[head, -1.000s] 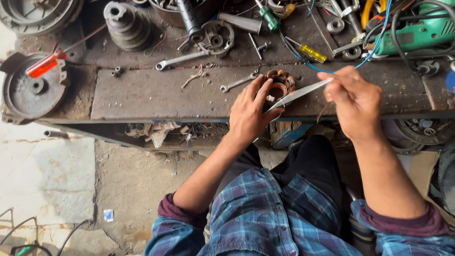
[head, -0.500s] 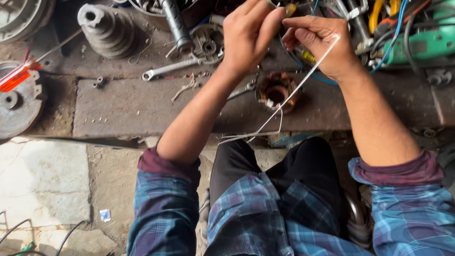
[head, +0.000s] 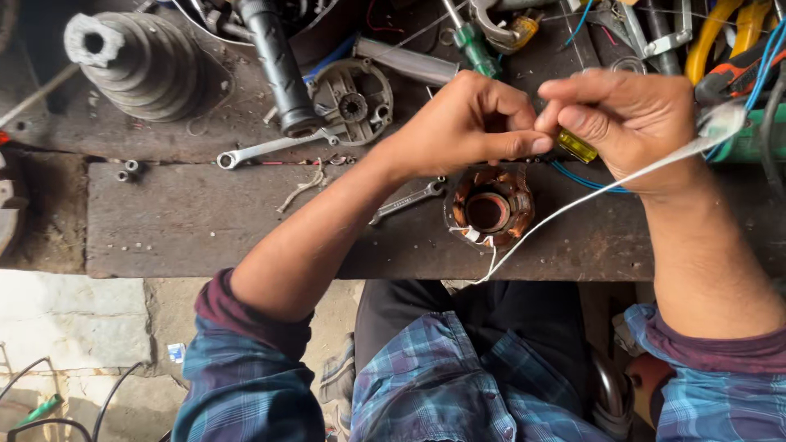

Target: The person sits on the floor and winds a white insulated wire around a copper motor stator core. They repeatedly thread the wire through slots in the stator and pull it taut to build up the winding.

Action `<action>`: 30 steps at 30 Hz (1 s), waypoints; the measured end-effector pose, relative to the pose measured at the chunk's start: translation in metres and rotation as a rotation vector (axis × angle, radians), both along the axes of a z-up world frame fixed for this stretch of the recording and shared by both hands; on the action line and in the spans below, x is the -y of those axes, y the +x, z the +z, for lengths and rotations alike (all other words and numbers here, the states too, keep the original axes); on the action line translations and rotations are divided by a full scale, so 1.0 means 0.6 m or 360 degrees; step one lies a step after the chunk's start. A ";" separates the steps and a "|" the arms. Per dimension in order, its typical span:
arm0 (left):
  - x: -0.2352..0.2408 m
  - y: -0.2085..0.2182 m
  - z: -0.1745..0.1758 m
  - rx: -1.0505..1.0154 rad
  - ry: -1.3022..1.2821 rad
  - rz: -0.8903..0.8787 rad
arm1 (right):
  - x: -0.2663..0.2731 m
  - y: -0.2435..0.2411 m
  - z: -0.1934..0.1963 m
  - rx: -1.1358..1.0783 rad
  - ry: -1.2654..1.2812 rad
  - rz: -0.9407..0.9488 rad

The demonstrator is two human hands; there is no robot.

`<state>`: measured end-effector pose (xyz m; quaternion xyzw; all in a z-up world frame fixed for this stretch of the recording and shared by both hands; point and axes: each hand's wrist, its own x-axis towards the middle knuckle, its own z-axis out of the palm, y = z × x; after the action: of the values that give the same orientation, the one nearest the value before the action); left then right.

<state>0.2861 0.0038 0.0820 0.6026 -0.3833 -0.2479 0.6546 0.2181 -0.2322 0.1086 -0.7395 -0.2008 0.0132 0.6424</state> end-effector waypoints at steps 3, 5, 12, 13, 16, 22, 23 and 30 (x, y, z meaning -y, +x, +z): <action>0.004 -0.001 -0.001 0.0051 -0.0067 -0.0049 | -0.009 -0.003 0.005 -0.0045 0.0160 -0.0074; 0.005 -0.004 -0.002 0.0025 -0.0062 -0.0093 | -0.011 -0.008 0.003 -0.0034 0.0140 -0.0089; -0.050 0.036 0.024 0.0074 -0.0066 -0.0467 | -0.013 -0.008 0.004 -0.0082 -0.0143 0.0418; -0.056 0.042 0.023 0.0134 -0.0190 -0.0455 | -0.015 -0.008 0.002 -0.0082 -0.0205 0.0529; -0.053 0.045 0.008 -0.0171 -0.0342 -0.0150 | -0.025 -0.010 -0.006 -0.0039 -0.0309 0.0530; -0.028 0.041 -0.024 0.0073 -0.0291 0.0323 | -0.039 -0.015 -0.014 -0.0073 -0.0157 0.0423; -0.025 0.039 -0.024 0.0117 -0.0233 0.0389 | -0.040 -0.016 -0.014 -0.0089 -0.0169 0.0453; -0.023 0.034 -0.018 0.0660 0.0145 0.0765 | -0.044 -0.017 -0.011 -0.0068 -0.0264 0.0497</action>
<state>0.3062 0.0176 0.0714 0.7423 -0.3438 0.0249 0.5746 0.2081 -0.2055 0.1017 -0.7494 -0.2978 0.1449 0.5734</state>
